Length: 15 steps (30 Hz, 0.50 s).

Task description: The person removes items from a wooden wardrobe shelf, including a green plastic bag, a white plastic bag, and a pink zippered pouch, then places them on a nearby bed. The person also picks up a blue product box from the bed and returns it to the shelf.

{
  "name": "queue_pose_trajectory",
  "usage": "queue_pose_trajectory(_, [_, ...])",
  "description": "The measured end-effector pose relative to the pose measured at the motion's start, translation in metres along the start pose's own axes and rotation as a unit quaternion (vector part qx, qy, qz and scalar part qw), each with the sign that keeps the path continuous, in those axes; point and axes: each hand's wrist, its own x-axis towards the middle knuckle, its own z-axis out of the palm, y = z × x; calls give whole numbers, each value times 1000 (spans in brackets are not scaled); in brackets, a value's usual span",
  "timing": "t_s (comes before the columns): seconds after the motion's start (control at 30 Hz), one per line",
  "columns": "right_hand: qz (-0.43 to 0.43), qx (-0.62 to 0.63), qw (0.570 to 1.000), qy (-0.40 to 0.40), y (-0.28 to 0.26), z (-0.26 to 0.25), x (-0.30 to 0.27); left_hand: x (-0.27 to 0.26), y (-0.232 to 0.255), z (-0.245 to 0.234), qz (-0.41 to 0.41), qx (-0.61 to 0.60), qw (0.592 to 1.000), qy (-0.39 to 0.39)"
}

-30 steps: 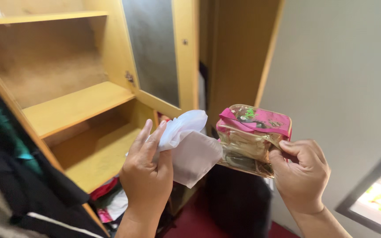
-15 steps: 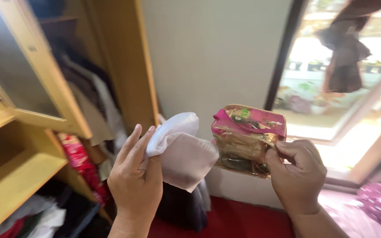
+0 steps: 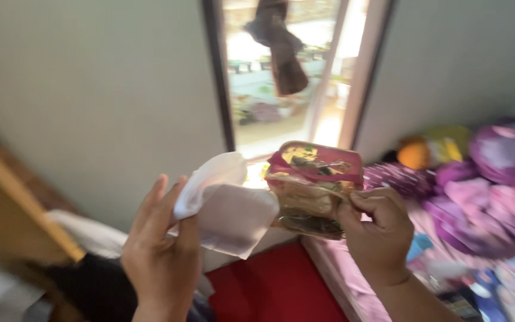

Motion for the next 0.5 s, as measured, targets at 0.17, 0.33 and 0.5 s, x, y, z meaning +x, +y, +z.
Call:
queue_pose_trajectory(0.17, [49,-81,995,36,14,-31,-18,-3,3,46,24,-76,995,-58])
queue_pose_trajectory(0.33, [77,-149,984,64,14,-73,-36,-17,19,79,6,-158,979,-132])
queue_pose_trajectory(0.5, [117,-163,975,96,14,-121,-47,-35,45,106,14,-252,948,-194])
